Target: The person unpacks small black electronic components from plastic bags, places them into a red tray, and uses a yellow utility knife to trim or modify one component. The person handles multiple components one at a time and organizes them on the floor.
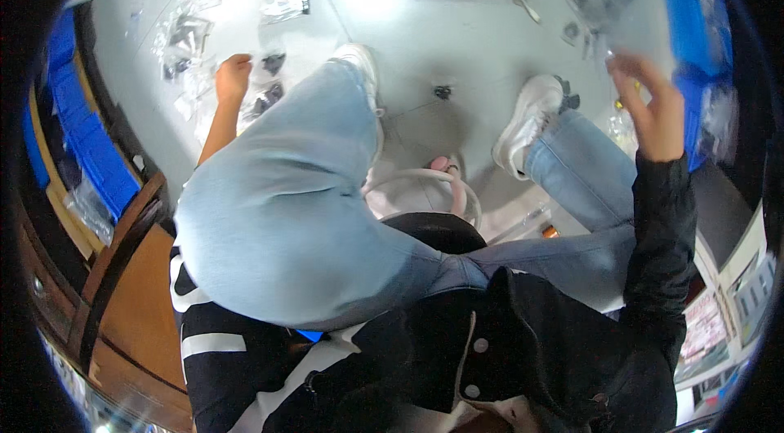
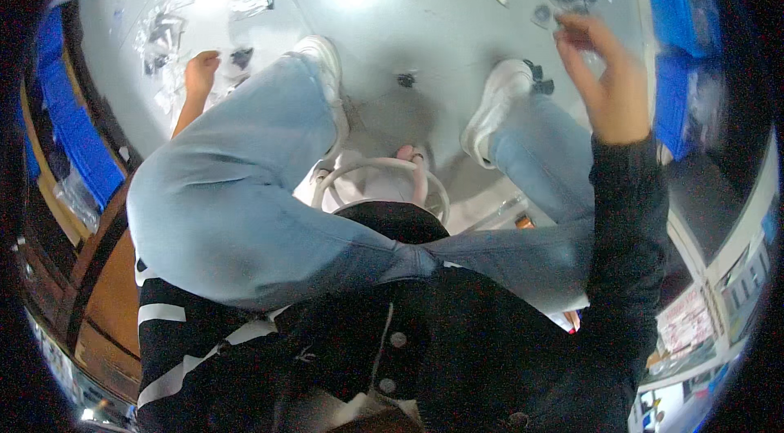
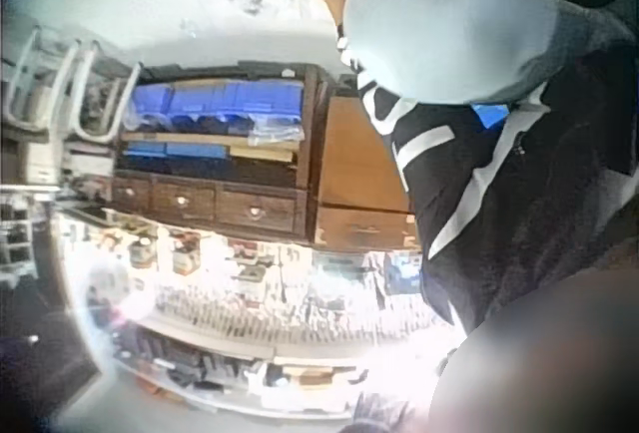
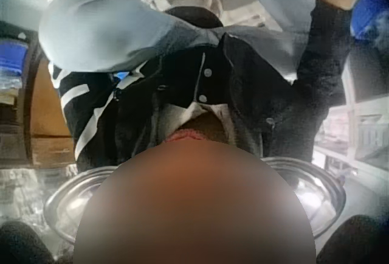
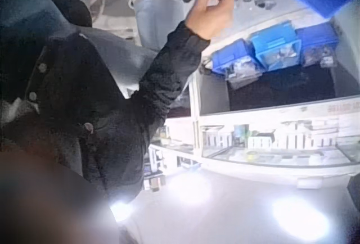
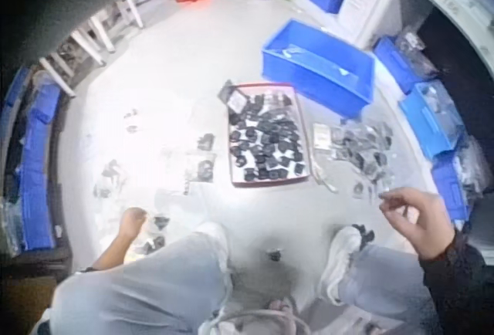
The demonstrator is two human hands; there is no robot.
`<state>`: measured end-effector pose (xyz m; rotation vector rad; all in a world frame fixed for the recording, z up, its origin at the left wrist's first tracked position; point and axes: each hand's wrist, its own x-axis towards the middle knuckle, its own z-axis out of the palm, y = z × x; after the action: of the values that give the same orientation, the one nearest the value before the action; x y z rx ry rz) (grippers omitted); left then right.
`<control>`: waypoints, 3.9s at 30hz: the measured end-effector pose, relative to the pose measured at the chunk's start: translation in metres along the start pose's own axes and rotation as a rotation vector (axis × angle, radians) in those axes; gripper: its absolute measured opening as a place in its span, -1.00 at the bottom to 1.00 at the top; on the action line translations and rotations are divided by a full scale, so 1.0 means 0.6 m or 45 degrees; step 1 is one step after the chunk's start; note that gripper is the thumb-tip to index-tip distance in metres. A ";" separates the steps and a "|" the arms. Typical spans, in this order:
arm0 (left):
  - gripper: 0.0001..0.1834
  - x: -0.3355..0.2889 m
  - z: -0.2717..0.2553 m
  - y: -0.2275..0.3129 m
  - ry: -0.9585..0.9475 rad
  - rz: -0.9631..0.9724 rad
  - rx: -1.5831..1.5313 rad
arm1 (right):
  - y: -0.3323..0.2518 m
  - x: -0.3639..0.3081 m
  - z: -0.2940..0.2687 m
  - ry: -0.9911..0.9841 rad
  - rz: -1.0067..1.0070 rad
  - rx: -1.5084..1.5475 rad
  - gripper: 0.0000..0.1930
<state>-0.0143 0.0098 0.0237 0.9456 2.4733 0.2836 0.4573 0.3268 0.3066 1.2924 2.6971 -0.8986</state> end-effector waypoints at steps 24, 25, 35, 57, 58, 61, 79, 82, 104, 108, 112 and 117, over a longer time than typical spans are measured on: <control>-0.74 -0.256 -0.342 0.672 -0.251 0.498 0.119 | 0.554 0.127 0.230 0.545 0.782 0.371 -0.65; -0.74 -0.251 -0.311 0.694 -0.293 0.540 0.094 | 0.557 0.142 0.227 0.520 0.744 0.385 -0.61; -0.67 -0.194 -0.214 0.756 -0.550 0.649 0.383 | 0.525 0.244 0.209 0.458 0.748 -0.560 -0.49; -0.60 -0.187 -0.205 0.767 -0.666 0.653 0.371 | 0.541 0.268 0.232 0.617 0.280 -0.365 -0.59; -0.60 -0.187 -0.205 0.768 -0.669 0.653 0.388 | 0.537 0.269 0.235 0.600 0.304 -0.376 -0.57; -0.60 -0.187 -0.203 0.770 -0.686 0.633 0.377 | 0.528 0.273 0.243 0.546 0.263 -0.412 -0.52; -0.60 -0.200 -0.202 0.776 -0.726 0.653 0.410 | 0.518 0.207 0.292 0.558 0.309 -0.386 -0.58; -0.57 -0.202 -0.200 0.775 -0.677 0.678 0.396 | 0.513 0.212 0.292 0.601 0.328 -0.327 -0.59; -0.61 -0.216 -0.203 0.768 -0.701 0.721 0.379 | 0.492 -0.047 0.309 0.400 1.164 0.911 -0.79; -0.61 -0.221 -0.198 0.764 -0.771 0.617 0.391 | 0.506 -0.146 0.361 0.566 1.250 0.809 -0.78; -0.62 -0.219 -0.194 0.765 -0.797 0.524 0.387 | 0.513 -0.172 0.361 0.631 1.322 0.357 -0.80; -0.62 -0.215 -0.196 0.763 -0.785 0.575 0.402 | 0.498 -0.072 0.324 0.738 0.878 0.412 -0.81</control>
<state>0.2734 0.2594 0.3318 1.4626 1.7494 -0.2392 0.6578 0.3450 0.0091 2.6636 2.1262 -0.9832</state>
